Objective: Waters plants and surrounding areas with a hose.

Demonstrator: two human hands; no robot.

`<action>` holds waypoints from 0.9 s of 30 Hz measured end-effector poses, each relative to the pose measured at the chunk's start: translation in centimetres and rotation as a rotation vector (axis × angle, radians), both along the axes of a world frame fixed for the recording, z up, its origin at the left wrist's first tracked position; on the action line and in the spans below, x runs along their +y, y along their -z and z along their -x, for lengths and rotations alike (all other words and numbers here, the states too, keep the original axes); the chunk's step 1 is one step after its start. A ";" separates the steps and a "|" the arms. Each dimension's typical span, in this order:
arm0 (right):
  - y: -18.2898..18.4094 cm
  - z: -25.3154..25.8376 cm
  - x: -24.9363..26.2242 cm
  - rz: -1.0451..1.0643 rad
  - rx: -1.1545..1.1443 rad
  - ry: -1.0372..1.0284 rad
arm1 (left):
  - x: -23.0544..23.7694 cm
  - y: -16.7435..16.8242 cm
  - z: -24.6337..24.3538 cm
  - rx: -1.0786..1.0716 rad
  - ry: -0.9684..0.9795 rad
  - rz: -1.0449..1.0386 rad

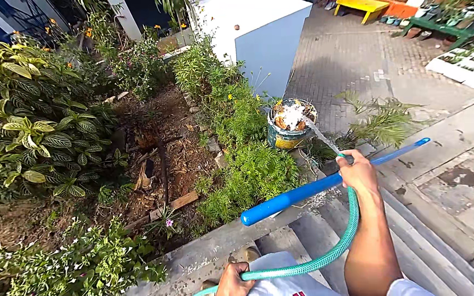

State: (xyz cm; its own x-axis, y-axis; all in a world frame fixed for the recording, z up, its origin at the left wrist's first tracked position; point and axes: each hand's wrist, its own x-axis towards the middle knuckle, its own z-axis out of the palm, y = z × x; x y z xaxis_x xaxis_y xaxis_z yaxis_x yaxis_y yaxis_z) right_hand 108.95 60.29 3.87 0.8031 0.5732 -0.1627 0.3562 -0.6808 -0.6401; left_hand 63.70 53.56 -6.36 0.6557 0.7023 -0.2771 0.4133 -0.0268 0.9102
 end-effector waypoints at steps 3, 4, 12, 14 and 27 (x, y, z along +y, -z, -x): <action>-0.4 -0.1 0.1 -0.006 0.007 0.011 | 0.0 0.2 -0.2 -0.001 0.005 -0.007; -0.6 0.1 0.2 -0.012 0.012 0.022 | 0.0 0.3 -0.2 -0.014 -0.002 -0.006; -0.3 0.4 -0.7 0.002 0.017 0.103 | -0.1 0.2 -0.3 -0.069 -0.062 0.020; 0.0 0.7 -1.1 0.027 0.031 0.073 | -0.3 0.2 -0.2 -0.084 -0.058 0.027; 0.4 0.9 -0.3 0.038 0.048 0.047 | -0.6 0.3 0.6 -0.047 -0.060 -0.004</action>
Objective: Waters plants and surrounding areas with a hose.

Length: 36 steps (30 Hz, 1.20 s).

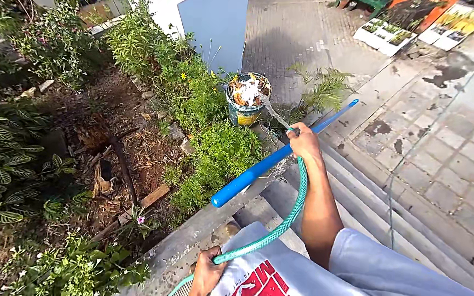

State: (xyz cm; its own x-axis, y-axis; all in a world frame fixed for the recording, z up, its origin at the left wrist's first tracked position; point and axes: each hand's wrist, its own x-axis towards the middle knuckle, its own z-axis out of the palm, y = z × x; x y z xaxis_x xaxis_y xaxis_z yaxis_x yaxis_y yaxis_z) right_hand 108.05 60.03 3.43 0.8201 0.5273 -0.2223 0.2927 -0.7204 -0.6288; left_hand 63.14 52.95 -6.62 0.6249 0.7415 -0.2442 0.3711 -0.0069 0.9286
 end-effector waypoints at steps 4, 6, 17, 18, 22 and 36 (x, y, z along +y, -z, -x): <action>0.1 0.5 -0.1 -0.023 -0.006 0.021 | -0.1 0.3 0.3 -0.011 -0.007 -0.001; 0.0 0.5 -0.1 -0.010 -0.009 0.011 | -0.1 0.3 0.3 -0.020 -0.012 0.003; -0.3 1.5 -0.7 -0.046 -0.050 0.055 | 0.0 0.2 0.3 -0.001 -0.008 -0.007; -0.4 1.2 -0.4 -0.038 -0.056 0.055 | 0.0 0.3 0.3 -0.005 -0.011 -0.009; -0.4 0.4 0.7 -0.030 -0.106 0.020 | 0.0 0.4 0.5 -0.017 -0.017 -0.017; -0.5 0.8 1.0 -0.014 -0.079 0.042 | -0.1 -0.2 0.6 0.007 -0.032 -0.009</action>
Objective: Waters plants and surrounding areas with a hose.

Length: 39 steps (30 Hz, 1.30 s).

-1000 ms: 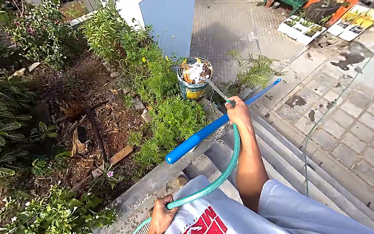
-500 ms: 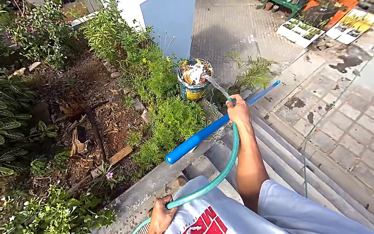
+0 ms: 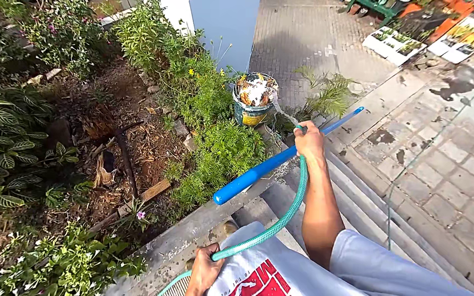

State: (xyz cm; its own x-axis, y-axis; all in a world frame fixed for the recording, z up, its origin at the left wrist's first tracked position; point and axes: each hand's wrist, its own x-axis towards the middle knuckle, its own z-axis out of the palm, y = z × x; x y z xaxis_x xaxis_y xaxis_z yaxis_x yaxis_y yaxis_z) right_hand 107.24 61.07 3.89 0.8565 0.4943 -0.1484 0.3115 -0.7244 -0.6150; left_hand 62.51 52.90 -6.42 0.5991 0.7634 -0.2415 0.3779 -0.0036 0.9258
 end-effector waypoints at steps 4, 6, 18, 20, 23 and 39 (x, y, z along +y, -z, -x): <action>0.0 -0.2 0.1 0.013 0.001 0.003 | 0.0 0.0 0.0 0.000 -0.011 0.009; -0.1 0.1 0.1 0.051 0.042 -0.056 | -0.1 -0.1 0.0 -0.003 -0.003 0.009; 1.3 3.6 0.4 0.082 0.232 -0.276 | -0.7 0.4 0.7 -0.014 -0.011 0.004; 1.6 3.7 0.2 0.099 0.218 -0.308 | -0.7 0.7 0.9 -0.016 -0.016 0.016; 1.4 4.5 0.3 0.107 0.198 -0.341 | -0.7 0.9 1.0 -0.018 -0.013 0.026; 0.2 13.2 1.8 0.177 0.153 -0.388 | -1.1 0.6 8.7 -0.116 -0.108 0.007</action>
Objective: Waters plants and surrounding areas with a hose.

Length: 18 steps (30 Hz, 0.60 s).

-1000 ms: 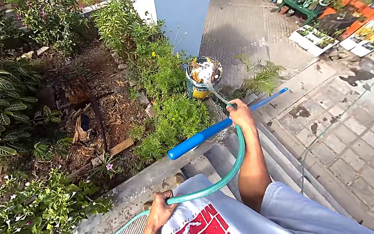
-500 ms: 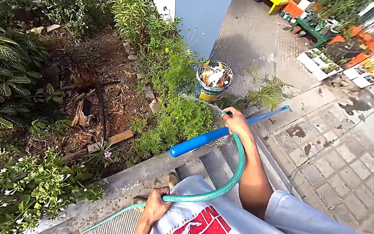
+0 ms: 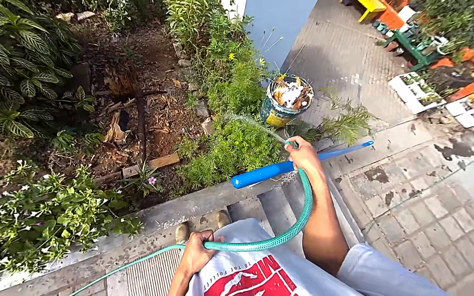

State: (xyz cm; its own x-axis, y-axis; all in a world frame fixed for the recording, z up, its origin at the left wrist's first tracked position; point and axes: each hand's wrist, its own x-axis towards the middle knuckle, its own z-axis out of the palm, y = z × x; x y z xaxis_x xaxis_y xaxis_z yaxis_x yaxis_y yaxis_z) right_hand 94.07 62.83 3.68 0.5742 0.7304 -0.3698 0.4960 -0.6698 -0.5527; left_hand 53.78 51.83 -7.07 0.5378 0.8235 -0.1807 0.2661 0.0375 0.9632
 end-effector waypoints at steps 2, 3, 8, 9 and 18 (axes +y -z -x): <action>-0.4 1.8 -0.2 0.013 -0.032 0.007 | 0.4 0.0 2.0 -0.019 0.010 0.002; -0.7 2.9 -0.3 0.010 -0.045 0.022 | 0.6 0.0 3.1 -0.026 0.019 0.002; -2.4 9.0 -0.4 0.043 -0.101 0.075 | 2.1 0.5 9.7 -0.051 0.065 0.000; -2.6 10.3 -0.3 0.065 -0.110 0.079 | 2.4 0.7 11.0 -0.058 0.079 0.002; -3.4 20.1 -0.4 -0.001 -0.126 0.145 | 4.1 2.1 19.5 -0.101 0.161 -0.067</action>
